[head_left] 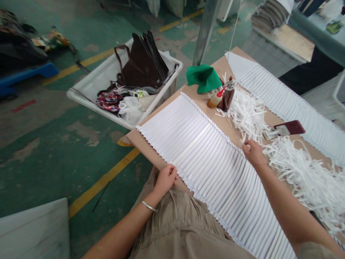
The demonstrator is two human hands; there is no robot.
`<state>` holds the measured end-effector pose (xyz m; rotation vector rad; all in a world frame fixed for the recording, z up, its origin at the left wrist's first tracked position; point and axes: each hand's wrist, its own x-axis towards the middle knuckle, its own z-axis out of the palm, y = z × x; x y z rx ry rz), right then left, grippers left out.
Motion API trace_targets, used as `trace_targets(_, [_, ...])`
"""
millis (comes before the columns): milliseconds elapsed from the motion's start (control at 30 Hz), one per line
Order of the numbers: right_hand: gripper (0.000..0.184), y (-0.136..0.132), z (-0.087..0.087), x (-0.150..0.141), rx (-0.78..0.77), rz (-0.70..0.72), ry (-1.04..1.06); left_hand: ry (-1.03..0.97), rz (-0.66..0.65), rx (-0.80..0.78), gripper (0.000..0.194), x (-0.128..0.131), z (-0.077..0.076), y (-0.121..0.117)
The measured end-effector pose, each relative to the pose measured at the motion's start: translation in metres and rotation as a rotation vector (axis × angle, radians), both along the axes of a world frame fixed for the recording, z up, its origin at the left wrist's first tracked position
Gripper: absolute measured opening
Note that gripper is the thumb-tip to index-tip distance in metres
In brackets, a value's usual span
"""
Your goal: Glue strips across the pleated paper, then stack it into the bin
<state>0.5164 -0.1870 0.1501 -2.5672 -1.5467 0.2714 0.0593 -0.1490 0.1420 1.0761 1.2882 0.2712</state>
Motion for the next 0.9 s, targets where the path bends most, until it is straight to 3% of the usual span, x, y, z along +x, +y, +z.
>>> trace_targets(133, [0.02, 0.004, 0.023, -0.071, -0.272, 0.202, 0.48, -0.027, -0.127, 0.213, 0.018, 0.026, 0.01, 0.005])
trace_targets(233, [0.015, 0.006, 0.032, -0.133, -0.446, 0.454, 0.674, -0.16, -0.273, 0.459, 0.034, 0.052, 0.019, 0.008])
trace_targets(300, [0.012, 0.006, 0.036, -0.164, -0.481, 0.57, 0.759, -0.258, -0.379, 0.472, 0.045, 0.066, 0.022, 0.009])
trace_targets(367, [0.012, 0.006, 0.041, -0.18, -0.498, 0.612, 0.845, -0.29, -0.465, 0.376, 0.042, 0.071, 0.02, 0.008])
trace_targets(467, [0.018, 0.007, 0.049, -0.177, -0.562, 0.592, 0.891, -0.218, -0.517, 0.229, 0.027, 0.061, 0.013, 0.005])
trace_targets(600, [0.019, 0.01, 0.052, -0.148, -0.617, 0.571, 0.767, -0.113, -0.436, 0.138, 0.024, 0.024, 0.001, 0.001])
trace_targets(767, [0.016, 0.01, 0.043, -0.125, -0.746, 0.592, 0.456, -0.023, -0.349, 0.137, 0.022, -0.01, -0.007, -0.005])
trace_targets(833, [0.018, 0.01, 0.044, -0.13, -0.818, 0.609, 0.26, 0.009, -0.334, 0.146, 0.019, -0.012, -0.007, -0.006])
trace_targets(900, [0.017, 0.01, 0.046, -0.147, -0.758, 0.66, 0.096, 0.004, -0.331, 0.153, 0.019, -0.008, -0.005, -0.007])
